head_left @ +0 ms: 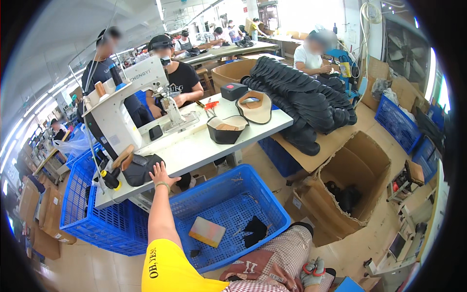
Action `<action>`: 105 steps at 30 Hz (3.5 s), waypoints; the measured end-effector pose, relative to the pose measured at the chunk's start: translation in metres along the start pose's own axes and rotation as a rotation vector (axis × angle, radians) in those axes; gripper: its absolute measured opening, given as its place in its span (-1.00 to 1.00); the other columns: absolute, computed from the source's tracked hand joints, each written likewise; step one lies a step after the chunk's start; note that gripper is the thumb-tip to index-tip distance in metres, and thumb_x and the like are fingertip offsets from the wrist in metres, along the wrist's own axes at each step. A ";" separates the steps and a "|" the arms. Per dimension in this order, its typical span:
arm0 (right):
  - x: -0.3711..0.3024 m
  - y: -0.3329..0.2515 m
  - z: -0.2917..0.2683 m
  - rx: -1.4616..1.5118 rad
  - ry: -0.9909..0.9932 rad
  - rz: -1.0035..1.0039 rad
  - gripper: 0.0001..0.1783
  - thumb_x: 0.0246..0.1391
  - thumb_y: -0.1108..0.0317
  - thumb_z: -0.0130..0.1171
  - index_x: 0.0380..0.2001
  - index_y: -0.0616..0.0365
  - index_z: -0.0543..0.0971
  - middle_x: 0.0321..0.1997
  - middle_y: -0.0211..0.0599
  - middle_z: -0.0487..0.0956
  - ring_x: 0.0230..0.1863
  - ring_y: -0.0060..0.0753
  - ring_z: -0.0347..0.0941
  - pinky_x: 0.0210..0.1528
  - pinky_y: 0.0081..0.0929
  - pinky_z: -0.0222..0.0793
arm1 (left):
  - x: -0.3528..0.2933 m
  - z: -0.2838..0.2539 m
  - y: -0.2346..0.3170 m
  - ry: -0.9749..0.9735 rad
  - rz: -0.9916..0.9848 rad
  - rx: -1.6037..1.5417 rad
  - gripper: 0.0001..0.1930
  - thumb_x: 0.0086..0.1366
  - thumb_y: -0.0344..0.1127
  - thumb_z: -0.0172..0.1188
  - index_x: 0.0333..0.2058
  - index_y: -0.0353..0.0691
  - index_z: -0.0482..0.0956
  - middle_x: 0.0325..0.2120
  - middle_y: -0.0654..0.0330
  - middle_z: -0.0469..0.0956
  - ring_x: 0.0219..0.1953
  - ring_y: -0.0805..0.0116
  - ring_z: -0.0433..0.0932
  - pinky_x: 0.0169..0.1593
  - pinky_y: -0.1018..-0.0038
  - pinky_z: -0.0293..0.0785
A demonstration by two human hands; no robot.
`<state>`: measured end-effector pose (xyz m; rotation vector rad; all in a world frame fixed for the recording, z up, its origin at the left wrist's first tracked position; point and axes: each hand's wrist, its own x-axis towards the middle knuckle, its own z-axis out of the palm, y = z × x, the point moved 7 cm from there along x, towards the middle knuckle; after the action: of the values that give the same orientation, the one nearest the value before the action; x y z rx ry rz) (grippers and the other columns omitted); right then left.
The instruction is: The recorder uses scissors to trim excess material from shoe components at a factory workstation.
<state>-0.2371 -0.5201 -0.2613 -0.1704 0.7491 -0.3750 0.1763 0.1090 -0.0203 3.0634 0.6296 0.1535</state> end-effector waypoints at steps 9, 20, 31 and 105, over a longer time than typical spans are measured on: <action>-0.006 -0.007 0.017 0.010 0.075 -0.010 -0.81 0.06 0.17 0.15 -0.42 -0.08 0.36 -0.56 -0.51 0.31 -0.70 -0.64 0.14 -0.75 -0.71 0.12 | -0.022 0.018 0.007 0.201 -0.017 0.171 -0.37 0.24 -0.32 0.06 0.27 0.00 0.06 0.30 0.28 0.05 0.32 0.27 0.02 0.31 0.15 -0.02; -0.023 -0.019 0.034 0.011 -0.033 -0.027 -0.77 0.10 0.10 0.12 -0.41 -0.04 0.38 -0.66 -0.52 0.30 -0.73 -0.67 0.18 -0.77 -0.72 0.14 | -0.065 -0.075 0.007 0.517 0.243 -0.271 -0.67 0.23 -0.46 -0.10 -0.05 -0.16 0.48 -0.19 -0.02 0.54 -0.17 -0.01 0.52 -0.14 0.20 0.44; -0.069 -0.049 0.086 -0.283 -0.139 -0.192 -0.87 0.10 0.34 0.02 -0.25 0.01 0.40 -0.63 -0.54 0.29 -0.73 -0.67 0.17 -0.76 -0.67 0.11 | -0.217 -0.227 0.187 -0.065 0.898 -0.896 -0.71 0.15 -0.51 0.10 -0.12 -0.38 0.49 -0.30 0.14 0.57 -0.25 0.46 0.49 -0.12 0.56 0.39; -0.004 -0.083 0.080 -0.719 0.157 -0.680 -0.64 -0.16 0.54 0.06 -0.17 0.22 0.42 -0.25 -0.21 0.52 -0.28 -0.31 0.49 -0.25 -0.42 0.45 | -0.469 0.109 0.347 -1.952 -0.397 -1.811 -0.60 0.41 -0.04 -0.23 -0.09 -0.20 0.45 -0.34 0.22 0.55 -0.37 0.34 0.54 -0.23 0.37 0.54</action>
<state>-0.2066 -0.5936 -0.1775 -1.1008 0.9483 -0.7563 -0.1052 -0.3937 -0.1623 0.4740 0.3223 -1.1821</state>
